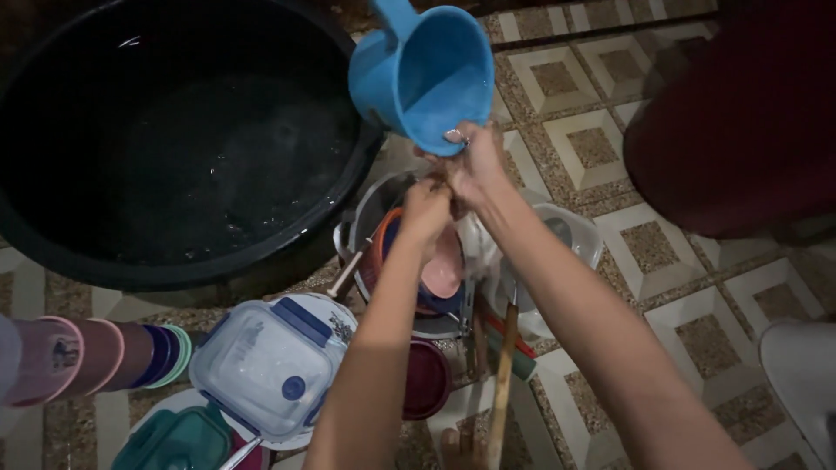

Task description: Transferring water from a large bucket to a blue basin using a hand-held ladle.

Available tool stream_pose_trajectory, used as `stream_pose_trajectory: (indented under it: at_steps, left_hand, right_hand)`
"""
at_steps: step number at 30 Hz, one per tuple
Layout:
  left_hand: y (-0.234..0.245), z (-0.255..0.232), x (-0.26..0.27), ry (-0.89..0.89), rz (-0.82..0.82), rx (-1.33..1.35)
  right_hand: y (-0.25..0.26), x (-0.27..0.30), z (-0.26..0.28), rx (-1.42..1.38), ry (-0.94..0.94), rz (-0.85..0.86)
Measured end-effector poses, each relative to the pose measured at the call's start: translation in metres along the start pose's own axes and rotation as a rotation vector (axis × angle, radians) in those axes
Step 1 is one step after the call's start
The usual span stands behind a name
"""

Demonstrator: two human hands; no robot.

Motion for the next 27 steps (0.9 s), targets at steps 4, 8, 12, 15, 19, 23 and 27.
stream_pose_trajectory:
  at_steps: [4,8,12,15,19,23,27]
  left_hand:
    - [-0.001,-0.016,0.007,0.016,-0.108,-0.188]
    - [0.016,0.020,-0.013,0.081,-0.065,0.128]
    - [0.021,0.017,-0.011,0.133,-0.090,0.230]
    - [0.025,0.008,-0.005,0.134,-0.141,0.177]
    - [0.033,0.009,-0.005,0.171,-0.232,0.088]
    - [0.040,-0.013,0.017,0.118,-0.180,0.233]
    - [0.084,-0.020,0.037,0.171,-0.034,-0.187]
  right_hand:
    - [0.026,-0.008,-0.014,-0.036,-0.017,-0.009]
    - [0.087,-0.044,-0.051,-0.164,0.052,0.267]
    - [0.015,-0.001,-0.021,-0.098,0.085,0.043]
    - [0.009,0.000,-0.026,-0.153,0.076,-0.005]
    - [0.008,-0.007,-0.043,-0.208,0.053,0.038]
    - [-0.019,0.009,-0.046,-0.118,0.024,-0.018]
    - [-0.040,0.013,-0.061,-0.027,0.013,0.047]
Point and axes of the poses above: each hand's wrist, its own x-axis away from the middle knuckle, its own y-axis out of the back of the hand, z = x × y, the point moved 3 cm from there along -x, towards the middle knuckle, and after that the axes turned 6 degrees about z, right-handed, at the moved point
